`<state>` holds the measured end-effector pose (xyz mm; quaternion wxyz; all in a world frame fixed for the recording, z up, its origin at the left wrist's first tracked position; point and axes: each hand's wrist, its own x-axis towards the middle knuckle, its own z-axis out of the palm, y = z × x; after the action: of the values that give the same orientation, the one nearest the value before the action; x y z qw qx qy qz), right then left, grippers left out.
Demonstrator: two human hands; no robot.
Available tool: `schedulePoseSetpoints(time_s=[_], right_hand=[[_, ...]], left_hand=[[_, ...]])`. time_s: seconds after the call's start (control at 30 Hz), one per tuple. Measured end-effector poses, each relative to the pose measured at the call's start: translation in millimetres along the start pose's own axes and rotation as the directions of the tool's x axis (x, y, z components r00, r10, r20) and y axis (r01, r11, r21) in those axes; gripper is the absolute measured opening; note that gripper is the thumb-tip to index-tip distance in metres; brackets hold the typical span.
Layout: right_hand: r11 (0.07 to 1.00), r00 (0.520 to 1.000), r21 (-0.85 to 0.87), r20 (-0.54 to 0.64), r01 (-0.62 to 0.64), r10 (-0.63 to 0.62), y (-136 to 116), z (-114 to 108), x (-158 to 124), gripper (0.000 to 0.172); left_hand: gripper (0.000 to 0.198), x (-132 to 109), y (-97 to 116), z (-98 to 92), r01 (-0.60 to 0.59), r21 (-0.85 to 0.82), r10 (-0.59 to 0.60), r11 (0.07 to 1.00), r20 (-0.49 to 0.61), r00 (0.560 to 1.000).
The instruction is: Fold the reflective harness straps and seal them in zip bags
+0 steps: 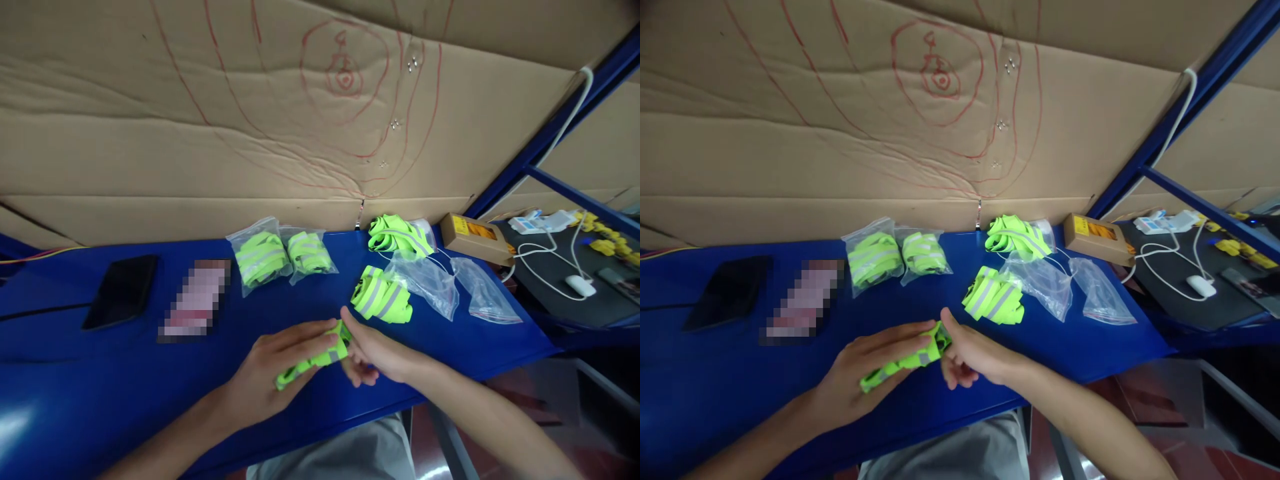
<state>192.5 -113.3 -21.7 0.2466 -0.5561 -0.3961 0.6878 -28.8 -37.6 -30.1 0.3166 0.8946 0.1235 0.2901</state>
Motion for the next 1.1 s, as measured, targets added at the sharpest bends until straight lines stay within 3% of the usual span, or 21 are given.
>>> schedulePoseSetpoints(time_s=[0.03, 0.07, 0.1, 0.13, 0.2, 0.23, 0.33, 0.4, 0.53, 0.7, 0.87, 0.93, 1.07, 1.1], right_hand=[[0.972, 0.986, -0.201, -0.095, 0.118, -0.139, 1.0, -12.1, -10.6, 0.08], [0.891, 0.92, -0.4, -0.222, 0.217, -0.324, 3.5, -28.2, -23.4, 0.064], [0.772, 0.821, -0.601, -0.321, 0.209, -0.472, 7.9, -48.0, -37.7, 0.049], [0.658, 0.758, -0.742, -0.354, 0.128, -0.547, 14.4, -70.5, -52.3, 0.04], [0.459, 0.646, -0.883, -0.406, -0.096, -0.647, 32.7, -117.4, -78.6, 0.041], [0.343, 0.627, -0.92, -0.382, -0.189, -0.679, 43.3, -138.8, -88.7, 0.044], [0.25, 0.613, -0.937, -0.349, -0.244, -0.709, 72.7, -181.9, -103.8, 0.04], [0.225, 0.623, -0.947, -0.32, -0.228, -0.714, 86.0, -192.7, -104.1, 0.038], [0.214, 0.671, -0.956, -0.294, -0.203, -0.681, 96.5, -195.2, -99.1, 0.049], [0.163, 0.531, -0.933, -0.319, -0.32, -0.785, 98.4, -199.7, -102.1, 0.032], [0.058, 0.572, -0.971, -0.186, -0.233, -0.799, 105.1, -205.4, -114.6, 0.04], [0.022, 0.558, -0.964, -0.172, -0.265, -0.812, 105.4, -203.0, -117.3, 0.035], [-0.077, 0.56, -0.958, -0.097, -0.277, -0.823, 93.3, -179.7, -116.1, 0.026], [-0.091, 0.54, -0.958, -0.075, -0.273, -0.838, 87.0, -169.5, -114.1, 0.024]], left_hand=[[0.044, -1.8, -0.4, -1.9, 0.153, -0.131, -0.159, 0.98, -0.037, 0.987], [0.041, -2.6, -0.3, -4.5, 0.301, -0.267, -0.327, 0.915, -0.056, 0.944], [0.04, -2.3, 0.1, -7.4, 0.414, -0.407, -0.478, 0.814, -0.066, 0.876], [0.042, -0.8, 0.8, -10.3, 0.475, -0.545, -0.599, 0.691, -0.065, 0.798], [0.051, 4.9, 3.2, -15.3, 0.456, -0.778, -0.74, 0.431, -0.016, 0.672], [0.055, 8.6, 5.0, -17.1, 0.41, -0.854, -0.774, 0.321, 0.013, 0.633], [0.061, 19.1, 10.5, -19.8, 0.316, -0.941, -0.818, 0.124, 0.083, 0.569], [0.064, 22.8, 12.4, -20.8, 0.286, -0.956, -0.824, 0.068, 0.108, 0.557], [0.061, 21.0, 8.1, -23.0, 0.274, -0.962, -0.803, 0.013, 0.153, 0.576], [0.057, 13.8, -2.2, -23.0, 0.288, -0.957, -0.805, 0.022, 0.154, 0.573], [0.073, 9.5, -0.9, -23.3, 0.308, -0.951, -0.787, -0.002, 0.191, 0.587], [0.08, 9.2, 1.2, -23.3, 0.323, -0.946, -0.784, -0.015, 0.212, 0.584], [0.077, 8.4, 2.9, -19.5, 0.357, -0.934, -0.787, -0.022, 0.237, 0.57], [0.073, 7.6, 2.9, -18.0, 0.376, -0.927, -0.78, -0.015, 0.246, 0.575]])
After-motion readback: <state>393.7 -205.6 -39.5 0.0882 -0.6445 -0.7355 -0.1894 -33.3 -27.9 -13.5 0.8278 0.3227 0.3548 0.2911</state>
